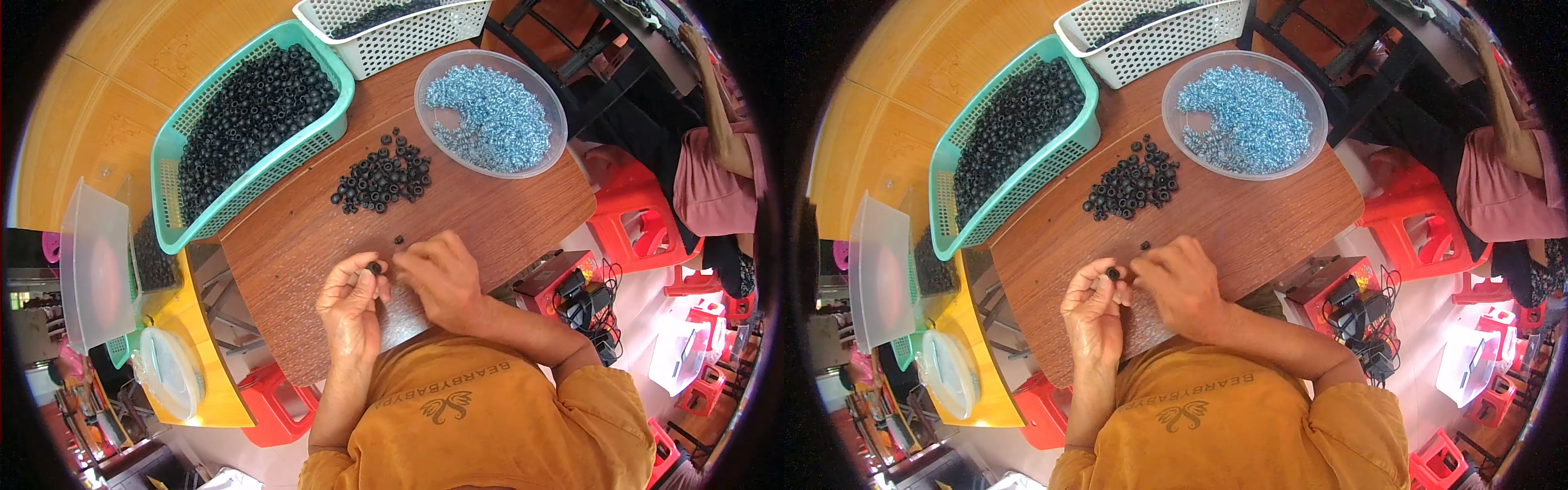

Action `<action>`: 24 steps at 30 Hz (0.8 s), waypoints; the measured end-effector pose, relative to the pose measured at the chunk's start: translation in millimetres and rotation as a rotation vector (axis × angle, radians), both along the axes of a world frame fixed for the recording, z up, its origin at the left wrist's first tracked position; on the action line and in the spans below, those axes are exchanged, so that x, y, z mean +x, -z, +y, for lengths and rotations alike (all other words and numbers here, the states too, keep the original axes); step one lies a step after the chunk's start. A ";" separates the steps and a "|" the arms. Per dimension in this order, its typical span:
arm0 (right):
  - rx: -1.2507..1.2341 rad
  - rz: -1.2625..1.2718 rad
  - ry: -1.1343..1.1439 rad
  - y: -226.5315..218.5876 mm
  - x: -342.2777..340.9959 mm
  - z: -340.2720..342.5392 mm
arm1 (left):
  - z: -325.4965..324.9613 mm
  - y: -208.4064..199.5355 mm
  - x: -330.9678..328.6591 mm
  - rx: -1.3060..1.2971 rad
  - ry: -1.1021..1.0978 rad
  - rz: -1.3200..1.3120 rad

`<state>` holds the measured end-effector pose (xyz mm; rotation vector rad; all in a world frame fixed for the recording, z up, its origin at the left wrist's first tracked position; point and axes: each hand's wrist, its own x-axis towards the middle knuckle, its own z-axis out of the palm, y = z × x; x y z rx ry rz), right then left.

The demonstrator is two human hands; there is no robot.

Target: The person sits at a wooden table and repeatedly picks up small black plastic rings and light blue metal screws. They insert the screws into the rings by hand and place the assembled units into a green basket.

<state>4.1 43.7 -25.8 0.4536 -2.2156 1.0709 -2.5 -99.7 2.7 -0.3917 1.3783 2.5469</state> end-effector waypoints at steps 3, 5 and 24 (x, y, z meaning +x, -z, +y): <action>0.132 -0.032 -0.013 8.7 -15.7 9.6 | -6.4 5.5 -5.8 0.047 0.000 0.009; 0.231 -0.032 -0.038 13.5 -20.1 9.3 | -7.9 8.5 -6.1 0.069 0.024 0.001; 0.258 0.020 0.232 -22.3 -63.4 106.8 | -2.3 16.1 -24.2 0.057 0.131 0.003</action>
